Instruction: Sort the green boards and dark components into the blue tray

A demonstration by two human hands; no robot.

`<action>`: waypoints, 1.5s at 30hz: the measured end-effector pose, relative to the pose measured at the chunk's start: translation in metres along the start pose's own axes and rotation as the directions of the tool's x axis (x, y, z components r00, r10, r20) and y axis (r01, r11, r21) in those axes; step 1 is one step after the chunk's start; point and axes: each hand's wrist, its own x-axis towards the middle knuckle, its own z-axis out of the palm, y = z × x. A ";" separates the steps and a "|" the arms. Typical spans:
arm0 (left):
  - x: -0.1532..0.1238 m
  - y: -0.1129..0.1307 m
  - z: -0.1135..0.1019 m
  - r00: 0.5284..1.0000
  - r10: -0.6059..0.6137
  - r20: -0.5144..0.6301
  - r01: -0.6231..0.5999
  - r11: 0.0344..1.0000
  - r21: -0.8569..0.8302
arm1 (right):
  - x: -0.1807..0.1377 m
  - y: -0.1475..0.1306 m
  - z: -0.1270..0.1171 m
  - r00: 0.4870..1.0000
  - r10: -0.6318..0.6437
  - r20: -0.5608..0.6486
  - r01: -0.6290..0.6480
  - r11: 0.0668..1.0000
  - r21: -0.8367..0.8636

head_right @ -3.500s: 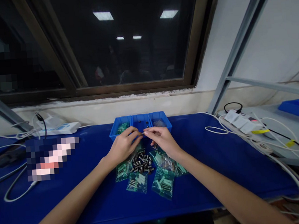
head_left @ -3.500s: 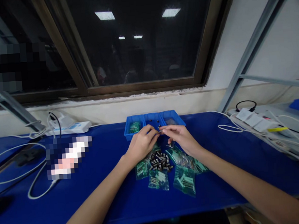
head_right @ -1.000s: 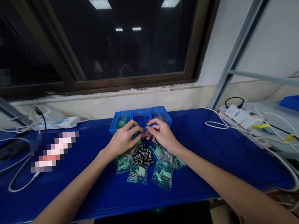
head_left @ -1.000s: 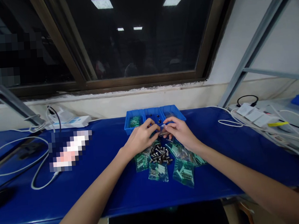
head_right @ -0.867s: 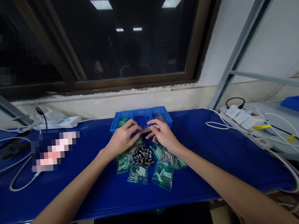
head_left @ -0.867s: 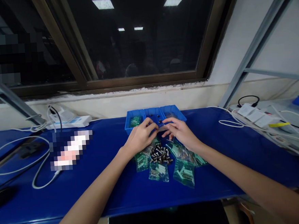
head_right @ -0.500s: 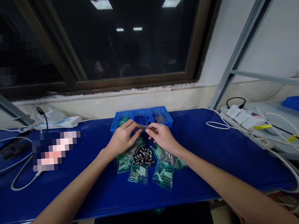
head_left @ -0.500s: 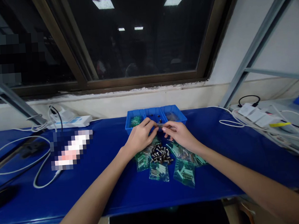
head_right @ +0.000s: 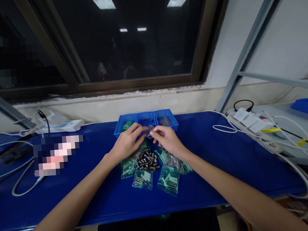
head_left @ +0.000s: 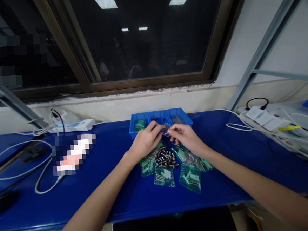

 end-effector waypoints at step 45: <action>0.002 0.004 -0.002 0.981 0.093 -0.173 -0.078 0.993 0.091 | 0.000 0.002 -0.003 0.991 -0.130 -0.019 0.127 0.987 -0.098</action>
